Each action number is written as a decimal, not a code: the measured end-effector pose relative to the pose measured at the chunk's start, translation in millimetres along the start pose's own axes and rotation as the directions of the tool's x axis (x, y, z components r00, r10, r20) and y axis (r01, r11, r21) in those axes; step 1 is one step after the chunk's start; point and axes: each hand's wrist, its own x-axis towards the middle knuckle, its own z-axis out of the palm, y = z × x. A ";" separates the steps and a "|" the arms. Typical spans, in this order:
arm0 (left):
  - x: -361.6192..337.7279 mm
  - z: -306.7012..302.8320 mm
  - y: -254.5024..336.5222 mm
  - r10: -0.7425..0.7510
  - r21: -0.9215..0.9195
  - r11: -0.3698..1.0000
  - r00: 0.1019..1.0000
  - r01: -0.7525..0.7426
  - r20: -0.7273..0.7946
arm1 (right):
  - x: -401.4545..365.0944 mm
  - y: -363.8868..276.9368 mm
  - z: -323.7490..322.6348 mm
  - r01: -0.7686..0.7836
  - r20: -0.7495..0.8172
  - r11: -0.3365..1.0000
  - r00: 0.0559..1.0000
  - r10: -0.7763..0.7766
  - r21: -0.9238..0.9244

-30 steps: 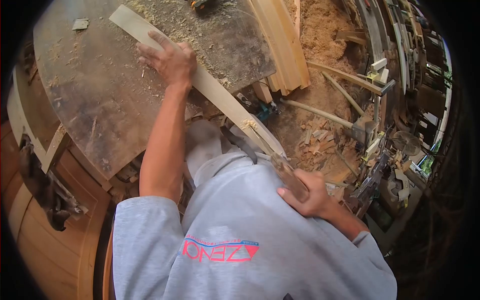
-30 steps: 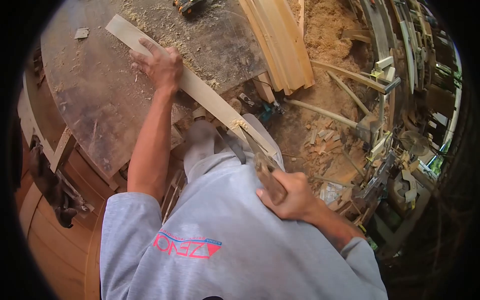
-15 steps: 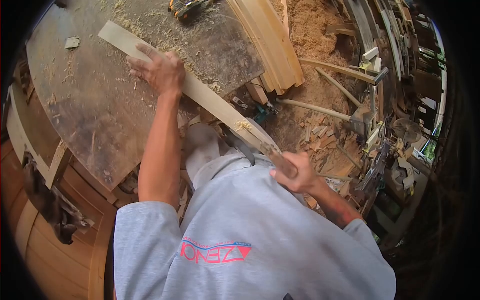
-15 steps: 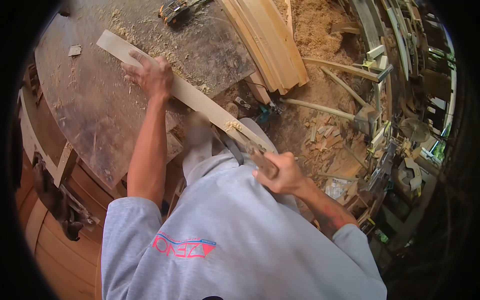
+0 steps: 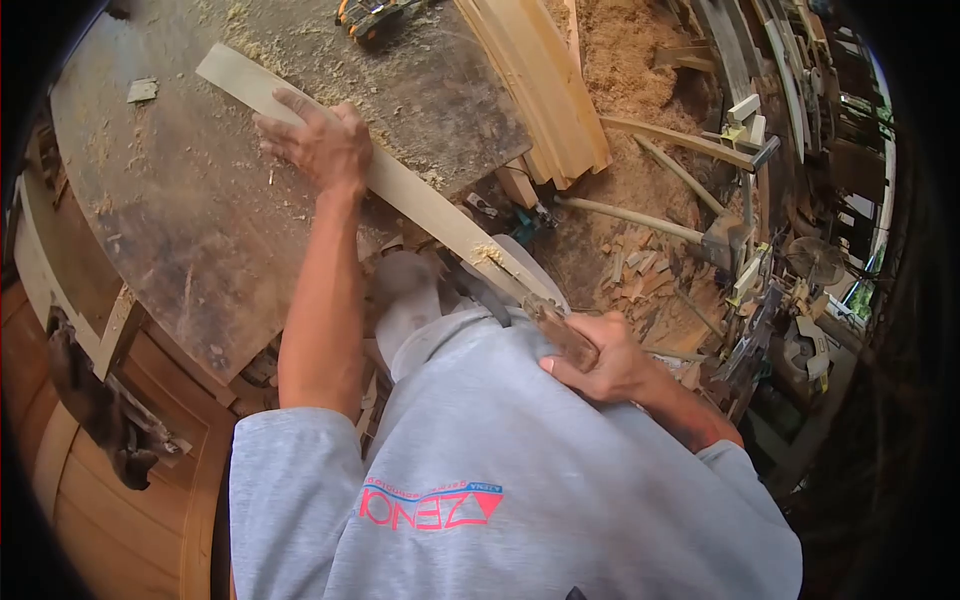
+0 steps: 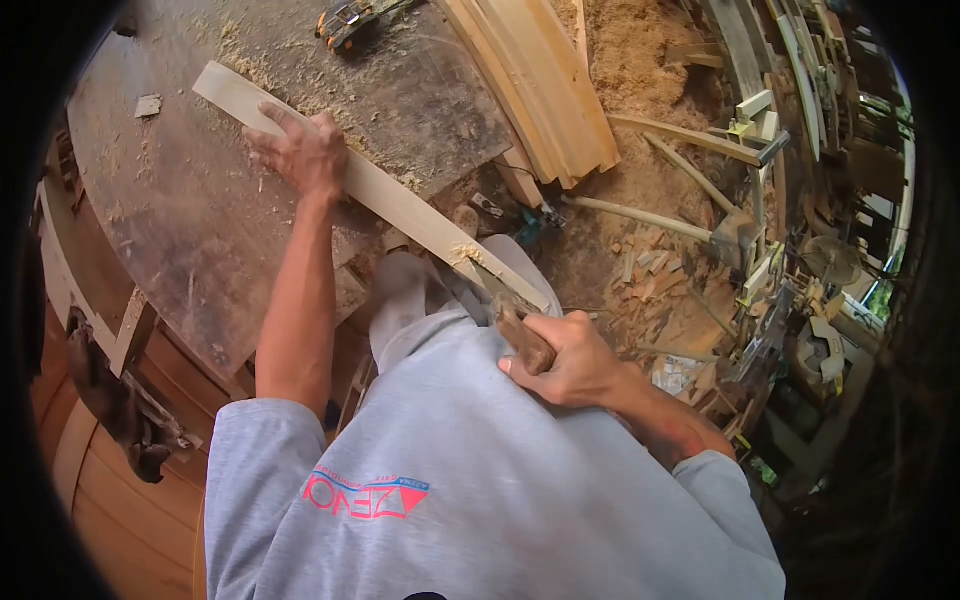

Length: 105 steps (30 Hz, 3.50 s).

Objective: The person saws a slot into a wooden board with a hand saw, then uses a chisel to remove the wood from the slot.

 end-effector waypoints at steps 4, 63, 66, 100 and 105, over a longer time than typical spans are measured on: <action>-2.0 -3.5 6.1 0.015 0.004 1.000 1.000 -0.015 0.017 | -31.9 -13.9 -23.4 0.070 -0.014 0.997 0.997 -0.070 -0.017; 4.2 -6.1 12.2 0.028 -0.010 1.000 0.998 -0.028 0.062 | -93.2 -57.3 -56.3 0.080 -0.061 0.996 0.995 -0.081 -0.025; 7.4 -4.2 12.0 0.011 -0.016 1.000 1.000 -0.010 0.029 | -15.6 -25.8 -11.7 -0.004 -0.008 0.999 1.000 0.004 0.035; 6.9 -4.7 17.2 0.009 -0.014 1.000 1.000 -0.008 0.030 | 2.5 -6.9 1.0 -0.083 -0.095 0.996 0.992 0.085 0.024; 9.6 -3.8 16.3 0.038 -0.004 0.999 0.997 -0.038 0.061 | -77.1 -68.3 -72.4 0.022 -0.070 1.000 0.997 -0.022 -0.002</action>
